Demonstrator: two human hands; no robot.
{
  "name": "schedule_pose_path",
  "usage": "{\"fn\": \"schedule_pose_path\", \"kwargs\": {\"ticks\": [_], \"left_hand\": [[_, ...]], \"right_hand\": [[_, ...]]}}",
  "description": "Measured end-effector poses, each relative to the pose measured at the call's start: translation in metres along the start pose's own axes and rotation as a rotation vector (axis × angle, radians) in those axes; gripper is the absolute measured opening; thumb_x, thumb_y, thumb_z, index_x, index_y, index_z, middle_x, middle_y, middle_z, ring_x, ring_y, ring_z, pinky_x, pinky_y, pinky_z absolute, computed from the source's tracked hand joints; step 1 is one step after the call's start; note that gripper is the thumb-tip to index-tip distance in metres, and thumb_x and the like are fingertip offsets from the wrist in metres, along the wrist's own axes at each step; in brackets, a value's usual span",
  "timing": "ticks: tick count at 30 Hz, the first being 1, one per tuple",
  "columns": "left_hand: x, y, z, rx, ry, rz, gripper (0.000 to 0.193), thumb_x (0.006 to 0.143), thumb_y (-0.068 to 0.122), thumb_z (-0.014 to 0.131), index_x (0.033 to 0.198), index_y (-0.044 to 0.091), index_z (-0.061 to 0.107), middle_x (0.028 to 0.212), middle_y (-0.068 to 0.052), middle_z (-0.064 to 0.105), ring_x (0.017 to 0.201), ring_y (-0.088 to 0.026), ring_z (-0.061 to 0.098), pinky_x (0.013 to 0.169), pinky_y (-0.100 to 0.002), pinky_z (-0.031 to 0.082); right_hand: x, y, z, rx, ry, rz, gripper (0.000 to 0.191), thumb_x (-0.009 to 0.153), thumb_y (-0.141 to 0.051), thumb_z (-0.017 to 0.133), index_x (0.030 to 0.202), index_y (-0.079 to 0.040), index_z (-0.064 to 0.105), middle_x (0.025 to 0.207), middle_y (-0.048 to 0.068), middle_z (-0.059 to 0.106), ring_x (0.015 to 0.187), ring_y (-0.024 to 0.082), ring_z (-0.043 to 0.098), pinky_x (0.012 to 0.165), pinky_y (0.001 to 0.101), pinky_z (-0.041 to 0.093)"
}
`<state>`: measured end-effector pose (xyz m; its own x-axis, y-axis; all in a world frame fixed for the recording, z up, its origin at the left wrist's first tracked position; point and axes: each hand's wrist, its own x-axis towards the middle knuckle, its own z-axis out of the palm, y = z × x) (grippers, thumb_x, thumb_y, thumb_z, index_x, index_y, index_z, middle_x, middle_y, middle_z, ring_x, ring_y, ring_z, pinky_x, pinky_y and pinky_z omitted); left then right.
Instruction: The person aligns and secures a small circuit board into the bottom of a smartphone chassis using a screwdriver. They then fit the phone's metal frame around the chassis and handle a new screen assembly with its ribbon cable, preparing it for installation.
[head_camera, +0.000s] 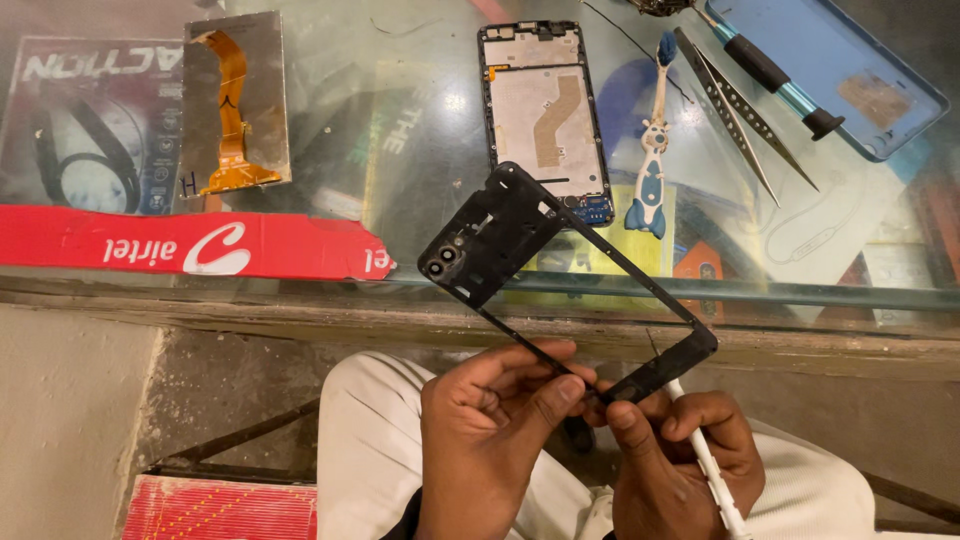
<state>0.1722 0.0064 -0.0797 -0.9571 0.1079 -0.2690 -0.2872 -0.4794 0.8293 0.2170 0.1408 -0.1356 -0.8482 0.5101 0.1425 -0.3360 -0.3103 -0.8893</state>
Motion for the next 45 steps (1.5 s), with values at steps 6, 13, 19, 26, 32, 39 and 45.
{"fn": "schedule_pose_path", "kwargs": {"ticks": [6, 13, 19, 26, 32, 39, 45], "left_hand": [[-0.001, 0.001, -0.001, 0.018, 0.005, 0.003, 0.024, 0.089, 0.0, 0.074, 0.11, -0.011, 0.071, 0.093, -0.018, 0.08, 0.081, -0.018, 0.076, 0.076, -0.031, 0.064], [0.0, 0.001, -0.001, 0.017, 0.008, -0.033, 0.025, 0.088, 0.001, 0.075, 0.11, -0.01, 0.071, 0.092, -0.019, 0.08, 0.079, -0.018, 0.076, 0.075, -0.03, 0.063], [0.0, 0.0, -0.001, -0.031, 0.002, -0.009, 0.026, 0.088, 0.0, 0.075, 0.111, -0.011, 0.07, 0.092, -0.019, 0.079, 0.079, -0.019, 0.075, 0.074, -0.032, 0.064], [0.0, -0.001, -0.002, -0.048, 0.001, 0.0, 0.025, 0.088, -0.001, 0.074, 0.111, -0.012, 0.069, 0.093, -0.02, 0.078, 0.08, -0.02, 0.076, 0.074, -0.033, 0.064], [-0.001, -0.002, -0.002, -0.044, -0.01, 0.01, 0.025, 0.089, -0.001, 0.074, 0.111, -0.012, 0.069, 0.094, -0.02, 0.079, 0.08, -0.02, 0.076, 0.074, -0.033, 0.064], [-0.003, -0.003, -0.003, 0.069, -0.047, 0.014, 0.028, 0.086, -0.002, 0.075, 0.114, -0.008, 0.071, 0.096, -0.016, 0.08, 0.084, -0.017, 0.077, 0.078, -0.03, 0.064], [-0.004, -0.006, -0.003, 0.132, -0.021, 0.047, 0.027, 0.086, -0.004, 0.075, 0.113, -0.007, 0.072, 0.096, -0.014, 0.08, 0.086, -0.015, 0.077, 0.08, -0.029, 0.063]], "right_hand": [[0.0, 0.002, -0.001, 0.001, 0.008, -0.002, 0.029, 0.092, 0.016, 0.069, 0.096, -0.003, 0.048, 0.095, 0.028, 0.072, 0.097, 0.035, 0.076, 0.082, 0.0481, 0.065], [-0.002, 0.002, -0.005, -0.006, -0.008, -0.006, 0.029, 0.093, 0.017, 0.068, 0.098, -0.003, 0.047, 0.09, 0.027, 0.072, 0.098, 0.036, 0.076, 0.086, 0.047, 0.064], [-0.001, 0.003, -0.006, 0.039, -0.006, 0.02, 0.03, 0.092, 0.016, 0.068, 0.096, -0.004, 0.047, 0.097, 0.027, 0.072, 0.099, 0.037, 0.076, 0.081, 0.0493, 0.065], [-0.001, -0.001, -0.002, 0.036, -0.003, 0.031, 0.029, 0.092, 0.016, 0.068, 0.096, -0.004, 0.047, 0.097, 0.028, 0.072, 0.097, 0.037, 0.076, 0.079, 0.0503, 0.066], [0.0, -0.002, 0.0, 0.025, 0.016, 0.047, 0.029, 0.091, 0.015, 0.069, 0.094, -0.004, 0.048, 0.095, 0.025, 0.072, 0.096, 0.035, 0.076, 0.079, 0.0497, 0.066], [-0.002, 0.002, -0.007, -0.075, 0.02, 0.017, 0.03, 0.091, 0.015, 0.071, 0.094, -0.004, 0.048, 0.09, 0.022, 0.071, 0.091, 0.029, 0.076, 0.084, 0.0412, 0.064], [-0.005, 0.006, -0.01, -0.101, 0.019, 0.017, 0.034, 0.088, 0.016, 0.075, 0.089, -0.004, 0.048, 0.087, 0.021, 0.071, 0.09, 0.025, 0.074, 0.085, 0.0386, 0.063]]}}
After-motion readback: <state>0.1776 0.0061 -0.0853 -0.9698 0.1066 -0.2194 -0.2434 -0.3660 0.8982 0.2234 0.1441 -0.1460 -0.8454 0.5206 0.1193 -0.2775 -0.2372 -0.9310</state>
